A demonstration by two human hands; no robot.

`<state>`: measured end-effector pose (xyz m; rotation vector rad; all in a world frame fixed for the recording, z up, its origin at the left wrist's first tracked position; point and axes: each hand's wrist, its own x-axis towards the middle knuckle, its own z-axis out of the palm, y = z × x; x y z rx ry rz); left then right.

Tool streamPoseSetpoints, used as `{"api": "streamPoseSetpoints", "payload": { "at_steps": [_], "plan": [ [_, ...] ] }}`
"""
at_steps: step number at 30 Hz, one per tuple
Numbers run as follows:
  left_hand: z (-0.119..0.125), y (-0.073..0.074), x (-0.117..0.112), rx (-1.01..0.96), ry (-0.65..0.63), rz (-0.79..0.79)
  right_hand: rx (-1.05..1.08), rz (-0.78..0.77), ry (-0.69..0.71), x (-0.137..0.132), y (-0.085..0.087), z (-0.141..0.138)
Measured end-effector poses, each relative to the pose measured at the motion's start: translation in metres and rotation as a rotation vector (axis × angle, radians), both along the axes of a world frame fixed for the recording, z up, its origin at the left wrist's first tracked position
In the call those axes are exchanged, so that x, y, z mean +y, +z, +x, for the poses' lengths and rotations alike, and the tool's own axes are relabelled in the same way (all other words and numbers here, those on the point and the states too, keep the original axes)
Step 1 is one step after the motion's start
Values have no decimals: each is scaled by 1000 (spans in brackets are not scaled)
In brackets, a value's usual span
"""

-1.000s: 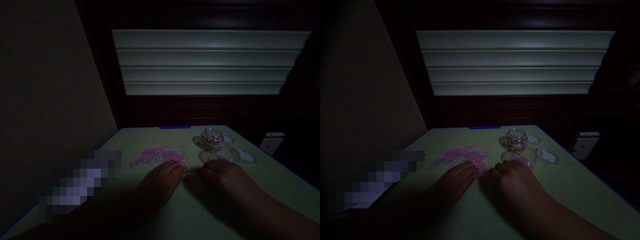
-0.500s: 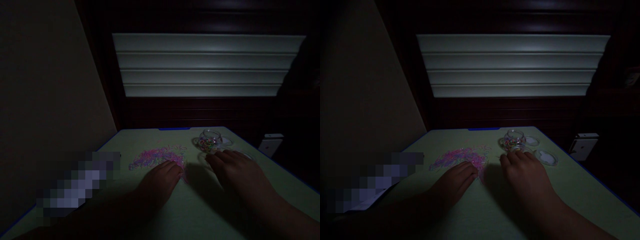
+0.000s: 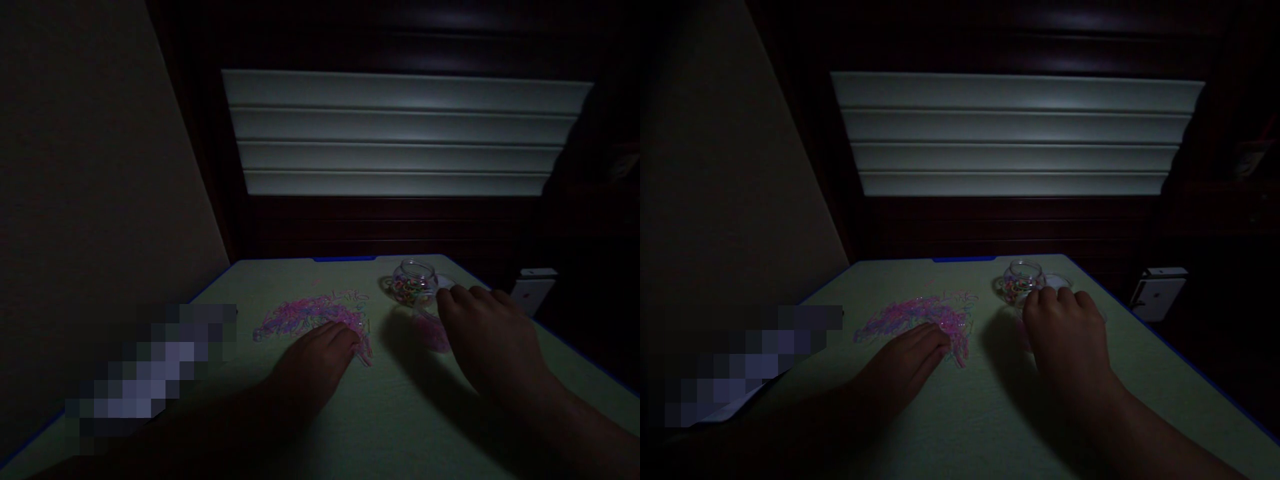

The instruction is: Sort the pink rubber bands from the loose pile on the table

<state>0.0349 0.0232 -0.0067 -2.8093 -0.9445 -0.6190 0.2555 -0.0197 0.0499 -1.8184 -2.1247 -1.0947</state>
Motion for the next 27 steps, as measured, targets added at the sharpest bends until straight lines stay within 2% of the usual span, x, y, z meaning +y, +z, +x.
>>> {"api": "streamPoseSetpoints", "payload": {
  "at_steps": [14,21,24,27],
  "plan": [
    [-2,1,-2,-7,18,-48,-20,-34,0,1,0,-1],
    [-2,-4,0,-28,21,-35,-21,-31,12,0,-2,0],
    [-2,-4,0,-28,10,-43,-29,13,63,-1,-2,-1],
    [-2,-2,-1,-18,22,-42,-44,82,186,-2,-2,-2]
  ]
}}
